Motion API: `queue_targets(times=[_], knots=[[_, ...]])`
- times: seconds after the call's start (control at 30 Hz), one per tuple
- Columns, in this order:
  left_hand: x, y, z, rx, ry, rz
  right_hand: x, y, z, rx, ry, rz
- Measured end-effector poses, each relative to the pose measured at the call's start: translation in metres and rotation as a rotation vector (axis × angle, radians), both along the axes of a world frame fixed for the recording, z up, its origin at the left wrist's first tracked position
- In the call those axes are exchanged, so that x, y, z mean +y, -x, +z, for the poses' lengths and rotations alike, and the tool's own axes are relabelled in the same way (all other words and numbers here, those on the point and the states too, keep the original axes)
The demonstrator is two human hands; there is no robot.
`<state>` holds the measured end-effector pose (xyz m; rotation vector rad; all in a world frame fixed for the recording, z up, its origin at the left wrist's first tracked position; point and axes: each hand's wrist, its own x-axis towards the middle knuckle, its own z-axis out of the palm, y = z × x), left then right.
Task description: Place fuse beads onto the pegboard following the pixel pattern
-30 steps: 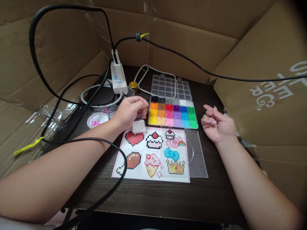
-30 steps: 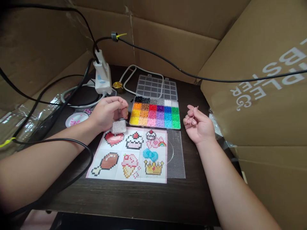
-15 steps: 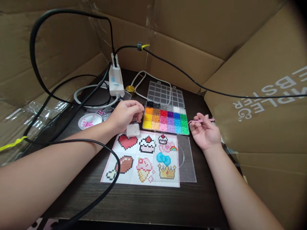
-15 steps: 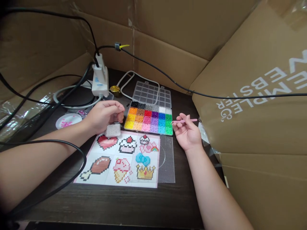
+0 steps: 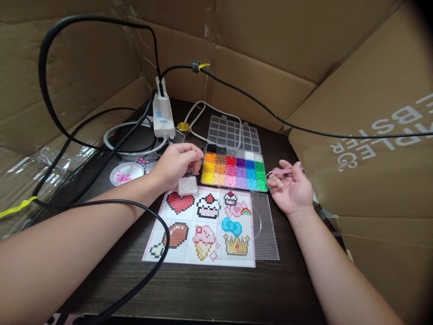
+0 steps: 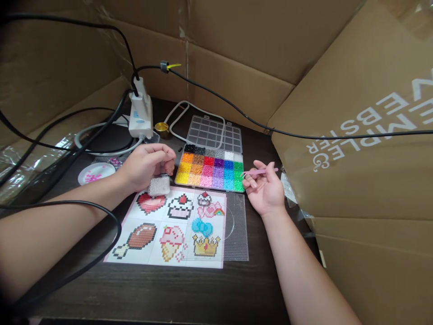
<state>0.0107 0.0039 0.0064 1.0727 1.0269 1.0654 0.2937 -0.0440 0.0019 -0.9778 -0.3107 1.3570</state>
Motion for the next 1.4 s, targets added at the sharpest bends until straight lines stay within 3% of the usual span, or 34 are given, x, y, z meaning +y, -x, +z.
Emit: queue_targets(times=[1.4], knots=[[-0.0015,-0.0016,-0.0001,0.000,-0.005,-0.019,-0.0074,-0.0070,-0.0072,-0.091,-0.071,0.107]])
